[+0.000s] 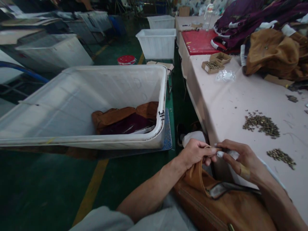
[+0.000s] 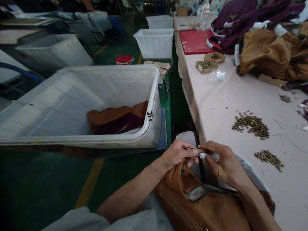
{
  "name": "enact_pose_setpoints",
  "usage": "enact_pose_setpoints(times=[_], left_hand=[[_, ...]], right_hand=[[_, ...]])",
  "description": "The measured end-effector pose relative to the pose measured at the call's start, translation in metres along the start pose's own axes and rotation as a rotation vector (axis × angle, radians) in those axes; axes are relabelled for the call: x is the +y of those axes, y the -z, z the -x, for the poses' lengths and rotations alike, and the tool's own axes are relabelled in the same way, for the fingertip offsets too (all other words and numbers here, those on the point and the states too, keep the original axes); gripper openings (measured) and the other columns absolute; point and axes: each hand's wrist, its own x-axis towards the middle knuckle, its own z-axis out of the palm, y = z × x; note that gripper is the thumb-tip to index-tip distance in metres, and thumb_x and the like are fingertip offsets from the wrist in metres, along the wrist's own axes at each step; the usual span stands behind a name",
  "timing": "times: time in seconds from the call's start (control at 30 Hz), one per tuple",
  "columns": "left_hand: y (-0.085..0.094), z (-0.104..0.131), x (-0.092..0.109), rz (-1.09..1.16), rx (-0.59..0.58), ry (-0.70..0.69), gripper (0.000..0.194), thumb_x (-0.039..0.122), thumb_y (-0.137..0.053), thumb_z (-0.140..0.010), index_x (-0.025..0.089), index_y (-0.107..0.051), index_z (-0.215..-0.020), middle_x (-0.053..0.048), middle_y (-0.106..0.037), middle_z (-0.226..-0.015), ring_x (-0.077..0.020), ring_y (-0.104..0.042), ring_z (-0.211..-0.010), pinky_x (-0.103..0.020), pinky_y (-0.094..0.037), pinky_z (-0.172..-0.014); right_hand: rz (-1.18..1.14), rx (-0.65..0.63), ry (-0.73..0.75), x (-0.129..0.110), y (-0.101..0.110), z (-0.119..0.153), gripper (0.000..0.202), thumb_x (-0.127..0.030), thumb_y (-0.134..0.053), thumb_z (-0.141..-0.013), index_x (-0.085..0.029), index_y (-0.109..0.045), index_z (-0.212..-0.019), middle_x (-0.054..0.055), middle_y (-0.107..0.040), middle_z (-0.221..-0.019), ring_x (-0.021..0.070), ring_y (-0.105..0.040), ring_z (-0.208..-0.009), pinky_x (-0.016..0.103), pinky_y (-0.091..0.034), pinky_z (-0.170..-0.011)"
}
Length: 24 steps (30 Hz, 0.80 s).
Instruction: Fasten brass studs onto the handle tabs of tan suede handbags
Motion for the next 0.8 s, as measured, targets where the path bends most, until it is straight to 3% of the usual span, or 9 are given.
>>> enact_pose_setpoints(times=[0.1,0.2,0.3,0.37,0.47,0.7,0.8], left_hand=[[0.009,-0.01,-0.01,0.273,0.017,0.142,0.053,0.057,-0.066,-0.09,0.006,-0.074,-0.082,-0.013,-0.072,-0.069,-0.0165,-0.064,-0.053,-0.024,-0.046,-0.05],[0.015,-0.019,-0.014,0.53,0.005,0.255,0.05,0.047,-0.052,-0.099,0.003,-0.072,-0.088,-0.019,-0.075,-0.079,-0.0228,-0.073,-0.069,-0.031,-0.057,-0.068],[0.013,-0.021,-0.013,0.701,-0.079,0.195,0.057,0.042,-0.035,-0.106,-0.001,-0.071,-0.095,-0.026,-0.076,-0.094,-0.0284,-0.076,-0.09,-0.038,-0.057,-0.087],[0.01,-0.02,-0.01,0.782,-0.101,0.152,0.062,0.043,-0.029,-0.108,-0.002,-0.071,-0.099,-0.027,-0.075,-0.1,-0.0301,-0.075,-0.095,-0.042,-0.055,-0.093],[0.006,-0.018,-0.009,0.825,-0.094,0.133,0.059,0.048,-0.034,-0.107,0.0,-0.069,-0.104,-0.025,-0.074,-0.101,-0.0283,-0.073,-0.093,-0.042,-0.053,-0.093],[-0.003,-0.013,-0.011,0.716,-0.078,0.099,0.046,0.05,-0.054,-0.099,0.006,-0.066,-0.101,-0.015,-0.07,-0.095,-0.0206,-0.066,-0.083,-0.032,-0.047,-0.084],[-0.005,-0.005,-0.008,0.644,-0.084,0.054,0.046,0.055,-0.068,-0.089,0.01,-0.064,-0.093,-0.01,-0.066,-0.09,-0.0182,-0.062,-0.079,-0.028,-0.042,-0.076]], right_hand=[[-0.024,0.038,-0.048,-0.002,0.004,0.007,0.026,-0.035,-0.066,-0.093,-0.022,-0.077,-0.113,0.008,-0.077,-0.107,0.0261,-0.073,-0.095,0.025,-0.057,-0.061],[-0.067,0.027,-0.101,-0.015,0.01,0.015,0.023,-0.039,-0.067,-0.093,-0.022,-0.079,-0.103,0.007,-0.078,-0.097,0.0253,-0.073,-0.086,0.026,-0.058,-0.064],[-0.157,-0.041,-0.17,-0.027,0.01,0.018,0.028,-0.042,-0.063,-0.097,-0.02,-0.078,-0.102,0.006,-0.077,-0.088,0.0215,-0.072,-0.075,0.026,-0.058,-0.064],[-0.159,0.024,-0.195,-0.029,0.004,0.016,0.027,-0.041,-0.063,-0.098,-0.019,-0.076,-0.108,0.006,-0.076,-0.09,0.02,-0.072,-0.073,0.026,-0.057,-0.063],[-0.037,0.113,-0.095,-0.026,-0.006,0.009,0.022,-0.032,-0.064,-0.096,-0.021,-0.074,-0.112,0.006,-0.074,-0.094,0.0184,-0.069,-0.074,0.027,-0.055,-0.065],[0.049,0.131,0.068,-0.027,-0.017,-0.005,0.022,-0.027,-0.056,-0.101,-0.02,-0.076,-0.097,0.008,-0.068,-0.09,0.0178,-0.069,-0.077,0.026,-0.053,-0.066],[0.1,0.106,0.157,-0.017,-0.031,-0.006,0.031,-0.023,-0.048,-0.103,-0.02,-0.073,-0.085,0.006,-0.064,-0.08,0.0153,-0.067,-0.068,0.022,-0.05,-0.06]])
